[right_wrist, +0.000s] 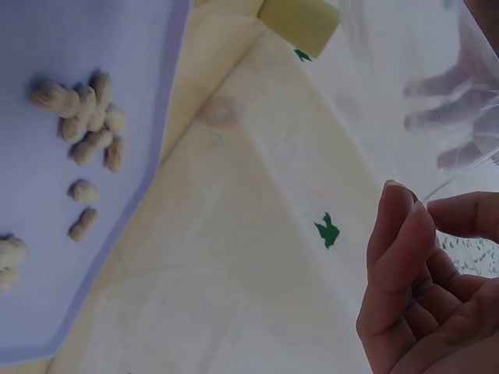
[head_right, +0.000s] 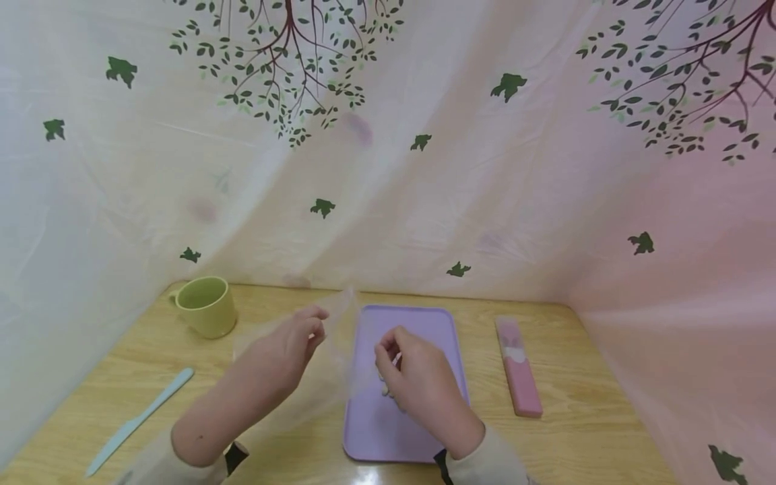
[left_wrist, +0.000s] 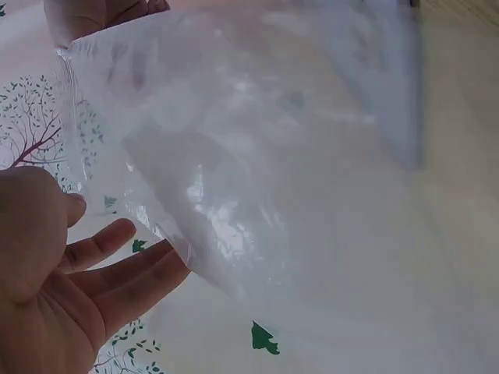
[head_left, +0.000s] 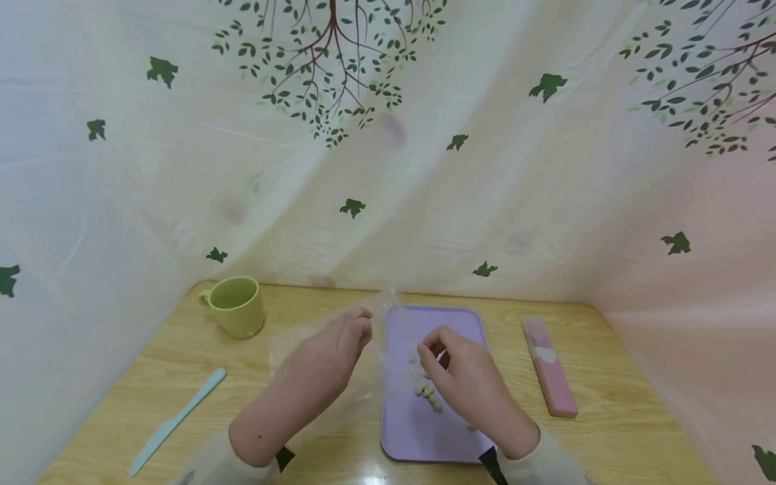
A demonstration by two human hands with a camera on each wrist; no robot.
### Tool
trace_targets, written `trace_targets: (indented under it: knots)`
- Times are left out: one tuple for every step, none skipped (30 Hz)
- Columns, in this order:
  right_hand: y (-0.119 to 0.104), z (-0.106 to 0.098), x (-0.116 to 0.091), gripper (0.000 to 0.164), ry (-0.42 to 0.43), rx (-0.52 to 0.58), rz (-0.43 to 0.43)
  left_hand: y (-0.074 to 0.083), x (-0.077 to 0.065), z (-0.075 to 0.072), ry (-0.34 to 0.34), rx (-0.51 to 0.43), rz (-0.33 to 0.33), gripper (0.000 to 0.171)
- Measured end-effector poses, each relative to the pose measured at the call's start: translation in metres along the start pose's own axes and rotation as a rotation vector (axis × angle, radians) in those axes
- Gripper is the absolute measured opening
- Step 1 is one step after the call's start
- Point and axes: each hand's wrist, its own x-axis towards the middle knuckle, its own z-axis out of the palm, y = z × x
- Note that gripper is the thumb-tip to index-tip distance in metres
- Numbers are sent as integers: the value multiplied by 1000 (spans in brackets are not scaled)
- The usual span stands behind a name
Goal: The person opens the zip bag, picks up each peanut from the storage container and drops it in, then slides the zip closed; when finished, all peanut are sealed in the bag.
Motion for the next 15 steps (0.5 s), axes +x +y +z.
trace_targets:
  knots:
    - [1,2,-1,5,-7,0,2,0,-1,1,-2,-7,8,35]
    - [1,4,-1,6,-14,0,6,-1,-2,3,-5,-16,19,35]
    - [2,5,-1,6,-23,-1,12,-1,-3,5,-9,-28,30,34]
    - [2,6,-2,7,-30,0,20,-3,-5,6,-11,-44,42,34]
    - [3,7,-2,7,-38,-1,28,-5,-6,8,-9,-59,56,34]
    - [3,8,-2,7,-50,-5,38,-8,-8,11,-3,-65,73,33]
    - [4,9,-2,7,-62,0,47,-11,-10,13,10,-72,89,33]
    - [3,10,-3,7,-71,4,54,-13,-11,14,15,-84,99,33]
    - [3,11,-3,7,-77,5,56,-16,-13,16,11,-99,101,33]
    - [3,12,-4,8,-81,5,55,-18,-14,17,19,-98,121,32]
    - [3,13,-5,8,-84,3,51,-20,-15,18,28,-89,143,31]
    - [2,13,-5,8,-84,3,43,-21,-16,20,36,-82,164,31]
    - [2,15,-6,8,-79,2,32,-22,-17,20,46,-78,188,32]
    - [1,16,-6,8,-72,-2,21,-22,-18,22,49,-70,212,33]
    - [1,17,-7,9,-66,-7,12,-23,-19,23,55,-60,240,33]
